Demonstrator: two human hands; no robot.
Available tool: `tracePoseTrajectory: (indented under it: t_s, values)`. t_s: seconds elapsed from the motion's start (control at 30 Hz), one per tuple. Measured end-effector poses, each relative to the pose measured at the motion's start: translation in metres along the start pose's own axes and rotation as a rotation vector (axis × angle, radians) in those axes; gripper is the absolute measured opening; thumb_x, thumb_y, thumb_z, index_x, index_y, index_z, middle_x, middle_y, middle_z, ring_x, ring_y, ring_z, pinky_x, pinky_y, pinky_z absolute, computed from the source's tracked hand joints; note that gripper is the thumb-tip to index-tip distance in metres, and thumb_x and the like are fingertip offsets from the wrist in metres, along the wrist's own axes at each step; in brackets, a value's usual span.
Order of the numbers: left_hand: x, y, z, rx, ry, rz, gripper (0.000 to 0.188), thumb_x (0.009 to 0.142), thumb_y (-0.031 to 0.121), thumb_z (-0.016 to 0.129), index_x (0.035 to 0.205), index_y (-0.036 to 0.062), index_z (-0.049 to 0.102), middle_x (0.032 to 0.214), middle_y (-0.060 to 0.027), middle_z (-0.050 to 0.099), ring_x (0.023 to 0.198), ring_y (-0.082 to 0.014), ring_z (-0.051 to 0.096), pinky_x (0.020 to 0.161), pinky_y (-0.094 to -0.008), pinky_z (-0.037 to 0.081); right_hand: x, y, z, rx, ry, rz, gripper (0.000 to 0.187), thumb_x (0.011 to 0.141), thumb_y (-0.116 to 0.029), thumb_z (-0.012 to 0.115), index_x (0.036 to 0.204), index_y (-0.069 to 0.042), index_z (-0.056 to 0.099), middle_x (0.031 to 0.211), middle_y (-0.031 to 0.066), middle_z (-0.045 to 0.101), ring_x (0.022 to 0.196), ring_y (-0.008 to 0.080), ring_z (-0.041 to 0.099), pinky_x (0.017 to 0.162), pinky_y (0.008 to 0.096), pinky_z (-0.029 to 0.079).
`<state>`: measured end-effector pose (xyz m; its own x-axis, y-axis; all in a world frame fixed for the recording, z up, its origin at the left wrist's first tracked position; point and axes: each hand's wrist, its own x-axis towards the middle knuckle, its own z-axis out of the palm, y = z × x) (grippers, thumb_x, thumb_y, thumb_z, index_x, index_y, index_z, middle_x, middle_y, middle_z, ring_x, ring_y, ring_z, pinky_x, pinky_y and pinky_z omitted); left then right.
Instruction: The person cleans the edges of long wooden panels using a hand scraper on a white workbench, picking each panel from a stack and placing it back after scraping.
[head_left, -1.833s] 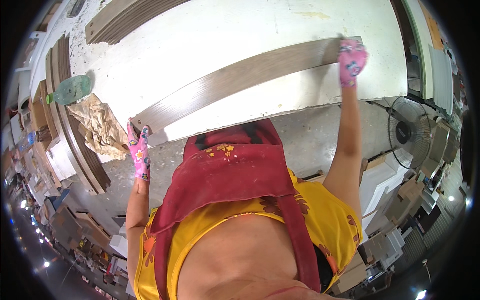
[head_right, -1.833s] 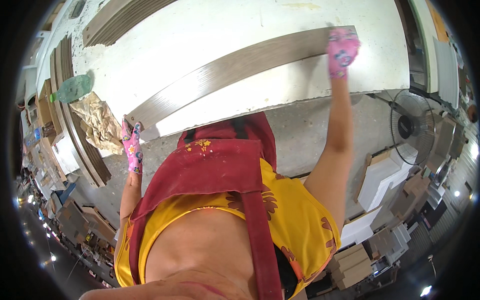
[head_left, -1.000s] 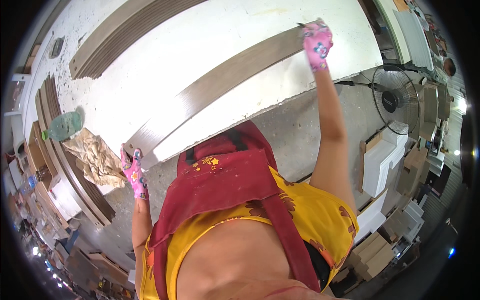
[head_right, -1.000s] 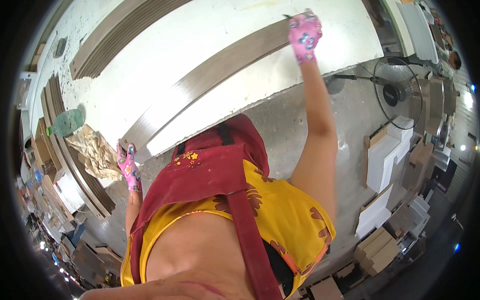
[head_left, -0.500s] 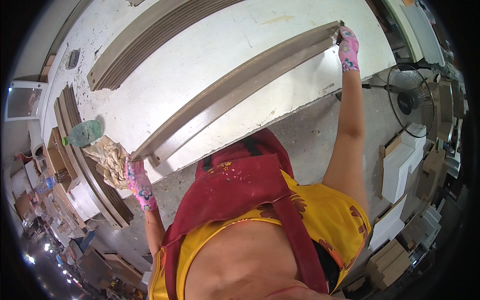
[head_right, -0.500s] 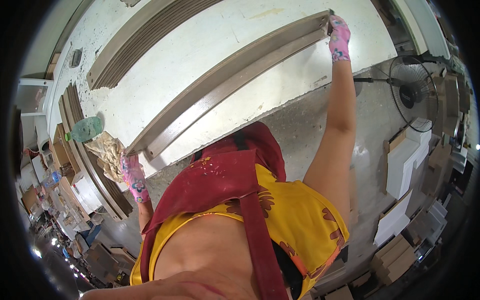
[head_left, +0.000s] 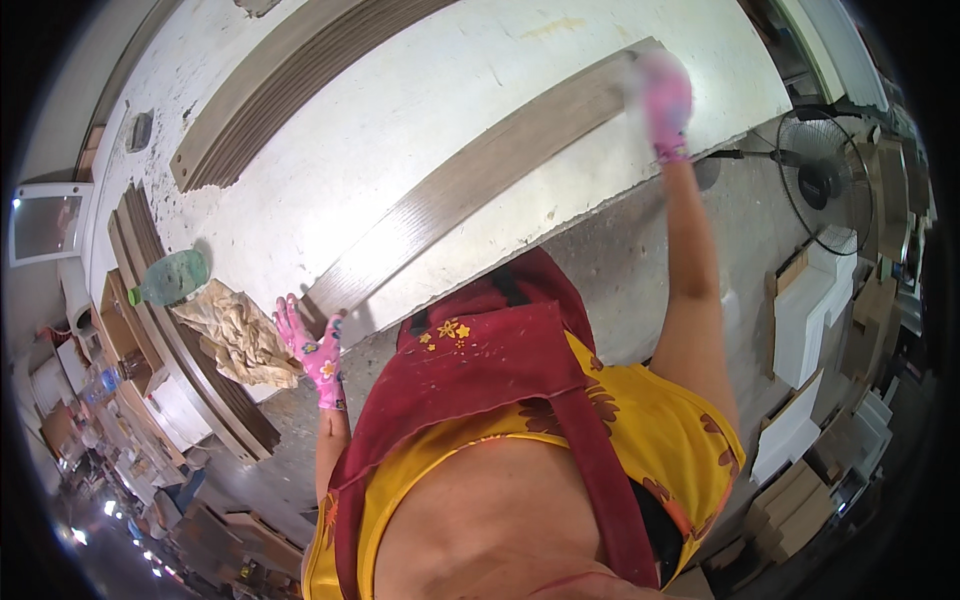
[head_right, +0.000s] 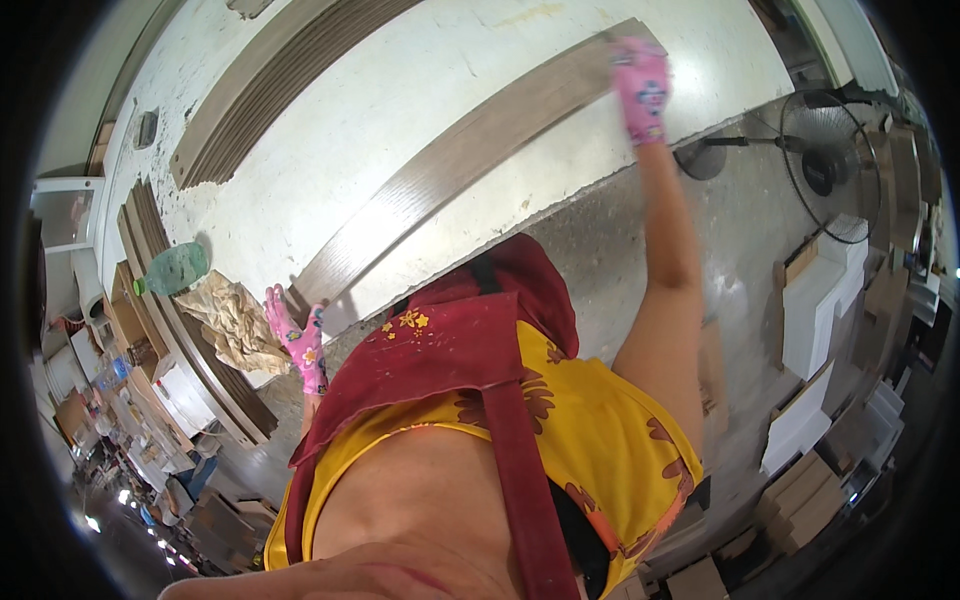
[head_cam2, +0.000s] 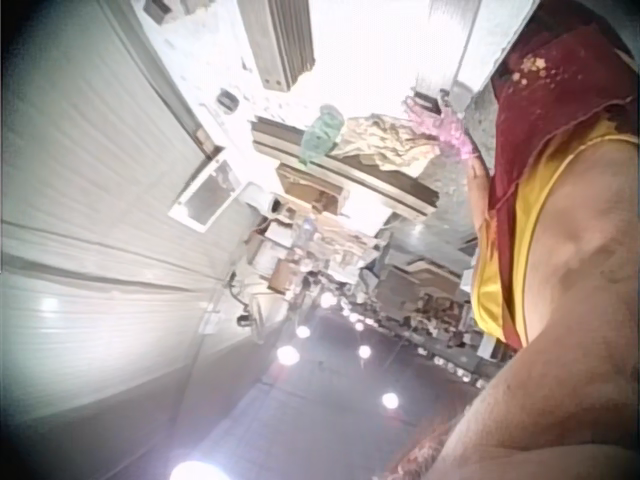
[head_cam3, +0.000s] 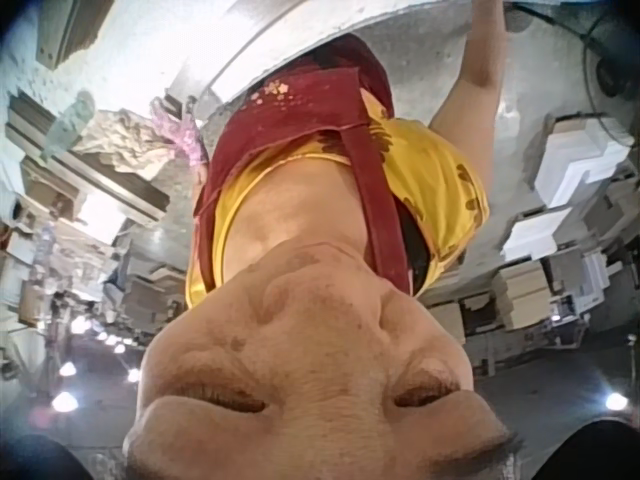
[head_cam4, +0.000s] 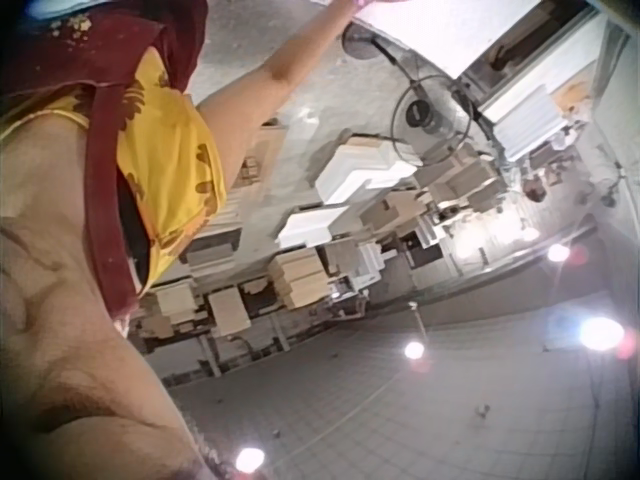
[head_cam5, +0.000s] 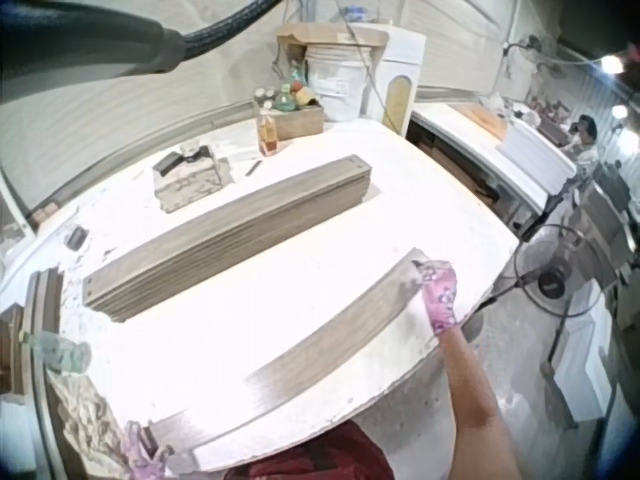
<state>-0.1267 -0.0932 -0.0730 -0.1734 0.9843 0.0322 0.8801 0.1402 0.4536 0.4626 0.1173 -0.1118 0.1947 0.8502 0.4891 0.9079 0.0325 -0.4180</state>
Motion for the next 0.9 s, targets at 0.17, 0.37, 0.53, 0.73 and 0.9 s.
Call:
tracePoseTrajectory:
  t_s: [0.17,0.37,0.53,0.73,0.9]
  values:
    - [0.018,0.007,0.013,0.148,-0.19,0.171,0.092,0.058,0.029,0.081,0.138,0.013,0.037,0.135,-0.0089,0.043,0.128,-0.0254,0.036,0.11,-0.0518,0.008,-0.108,-0.226,0.038,0.146,-0.708,-0.313,0.019,0.084,-0.019,0.047,0.093,-0.01,0.06,0.09,0.009,0.062,0.082,0.0225,0.06,0.073,0.0367,0.051]
    - [0.033,0.003,0.007,0.069,-0.22,0.203,0.088,0.049,0.024,0.083,0.129,0.0121,0.048,0.121,-0.006,0.055,0.116,-0.0241,0.047,0.11,-0.0446,0.015,-0.093,-0.21,0.051,-0.105,-0.801,-0.24,0.022,0.088,-0.025,0.046,0.097,-0.009,0.058,0.094,0.0097,0.061,0.086,0.0226,0.061,0.075,0.0366,0.052]
    - [0.041,-0.004,0.012,-0.007,-0.237,0.233,0.086,0.049,0.024,0.083,0.127,0.0104,0.05,0.12,-0.0063,0.056,0.113,-0.0235,0.049,0.107,-0.0428,0.021,0.012,0.115,0.014,-0.574,-0.125,-0.126,0.024,0.087,-0.024,0.047,0.088,-0.005,0.062,0.085,0.0132,0.062,0.081,0.0263,0.06,0.072,0.0374,0.049]
    - [0.035,0.004,0.009,-0.007,-0.221,0.219,0.085,0.049,0.021,0.083,0.127,0.0105,0.05,0.121,-0.0061,0.055,0.115,-0.024,0.048,0.108,-0.0448,0.02,0.062,0.083,-0.015,-0.382,0.094,0.255,0.02,0.084,-0.029,0.051,0.084,-0.015,0.065,0.084,0.0116,0.062,0.077,0.0296,0.061,0.067,0.0385,0.049]
    - [0.041,0.011,-0.001,0.05,-0.175,0.329,0.081,0.049,0.018,0.083,0.123,0.0046,0.052,0.117,-0.0091,0.057,0.106,-0.0271,0.051,0.094,-0.0398,0.037,0.034,0.049,0.025,-0.472,-0.135,0.196,0.022,0.087,-0.028,0.047,0.088,-0.013,0.064,0.093,0.0098,0.061,0.082,0.0275,0.06,0.073,0.0371,0.047]
